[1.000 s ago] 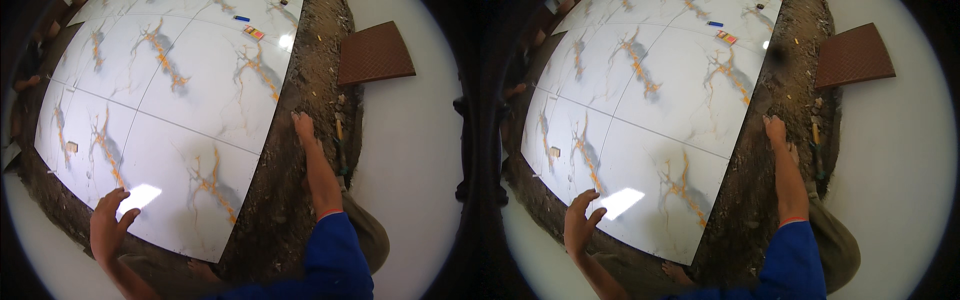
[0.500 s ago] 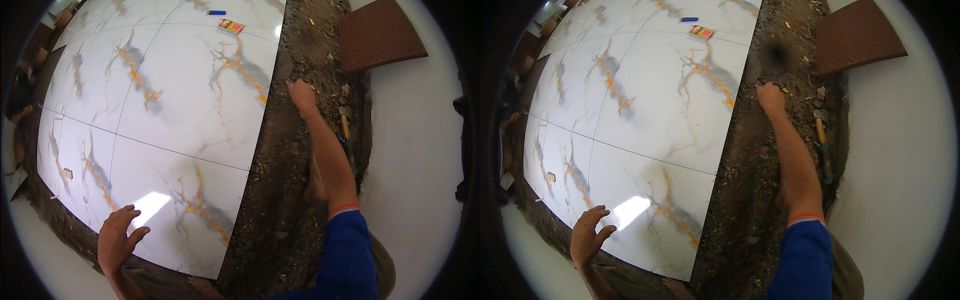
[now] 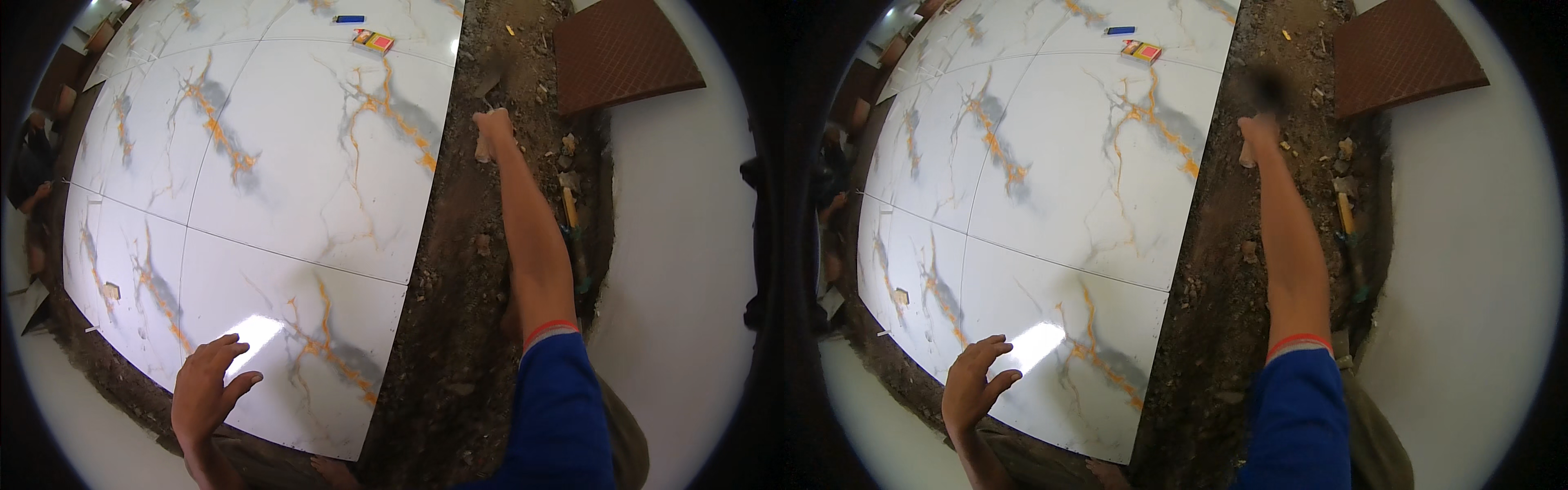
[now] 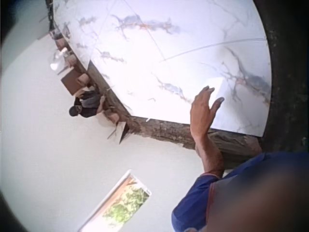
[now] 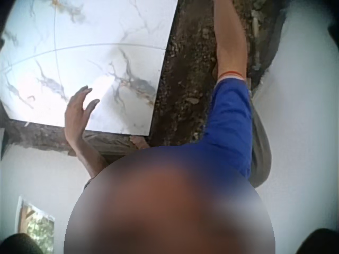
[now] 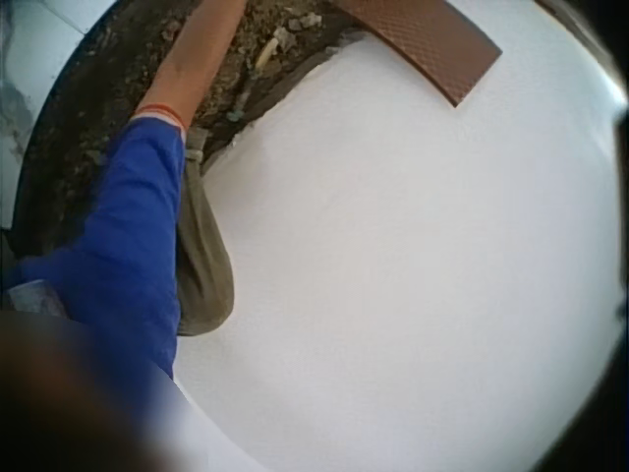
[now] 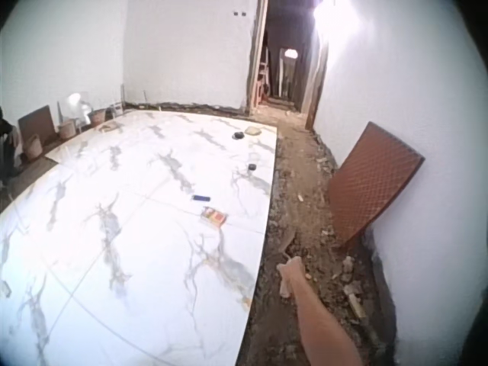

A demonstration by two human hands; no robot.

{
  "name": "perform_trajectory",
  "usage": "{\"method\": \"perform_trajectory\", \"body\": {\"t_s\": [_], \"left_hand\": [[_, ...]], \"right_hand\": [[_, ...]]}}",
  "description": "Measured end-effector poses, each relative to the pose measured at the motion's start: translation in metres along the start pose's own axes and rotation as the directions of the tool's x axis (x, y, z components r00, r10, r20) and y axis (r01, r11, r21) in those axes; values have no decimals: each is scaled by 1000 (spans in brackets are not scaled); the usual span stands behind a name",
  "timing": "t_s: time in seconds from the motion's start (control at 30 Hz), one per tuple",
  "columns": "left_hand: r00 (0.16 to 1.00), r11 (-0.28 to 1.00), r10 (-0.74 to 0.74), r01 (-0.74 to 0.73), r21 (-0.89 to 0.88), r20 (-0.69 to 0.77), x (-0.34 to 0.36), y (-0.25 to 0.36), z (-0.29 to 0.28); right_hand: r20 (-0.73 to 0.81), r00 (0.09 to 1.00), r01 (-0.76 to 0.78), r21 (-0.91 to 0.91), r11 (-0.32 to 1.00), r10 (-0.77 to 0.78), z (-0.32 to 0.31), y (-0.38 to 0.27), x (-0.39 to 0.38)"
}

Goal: The person spreads cement on the floor using a trowel and places large white marble-patterned tiles. They adjust the tiles and continue spreading cement to prepare for additional placement.

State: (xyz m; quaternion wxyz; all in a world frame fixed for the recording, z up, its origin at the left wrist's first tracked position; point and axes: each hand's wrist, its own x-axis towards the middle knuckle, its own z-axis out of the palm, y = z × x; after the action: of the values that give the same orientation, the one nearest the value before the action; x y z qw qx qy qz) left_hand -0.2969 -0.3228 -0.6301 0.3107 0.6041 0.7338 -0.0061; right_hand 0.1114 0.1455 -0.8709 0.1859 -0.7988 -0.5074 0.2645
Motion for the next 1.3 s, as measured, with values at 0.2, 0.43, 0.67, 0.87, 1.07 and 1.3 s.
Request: {"method": "perform_trajectory", "body": {"t_s": [0.2,0.43,0.67,0.87,1.07,1.3], "left_hand": [[1000,996,-3,0,90,31,-1,-5,2],[999,996,26,-28,80,26,0,-5,4],[997,992,60,-66,104,54,-3,-6,7],[994,996,72,-76,52,81,-4,5,4],[977,983,179,-182,23,114,7,14,12],[986,992,128,-128,-14,103,58,9,52]], "right_hand": [[194,979,20,182,983,-56,-13,-22,5],[235,971,-147,474,868,35,10,-39,15],[186,980,-168,608,776,66,24,-44,26],[281,958,-177,421,889,58,19,-47,30],[328,931,-313,500,808,158,21,-30,-3],[260,963,-107,130,986,70,1,1,-103]]}}
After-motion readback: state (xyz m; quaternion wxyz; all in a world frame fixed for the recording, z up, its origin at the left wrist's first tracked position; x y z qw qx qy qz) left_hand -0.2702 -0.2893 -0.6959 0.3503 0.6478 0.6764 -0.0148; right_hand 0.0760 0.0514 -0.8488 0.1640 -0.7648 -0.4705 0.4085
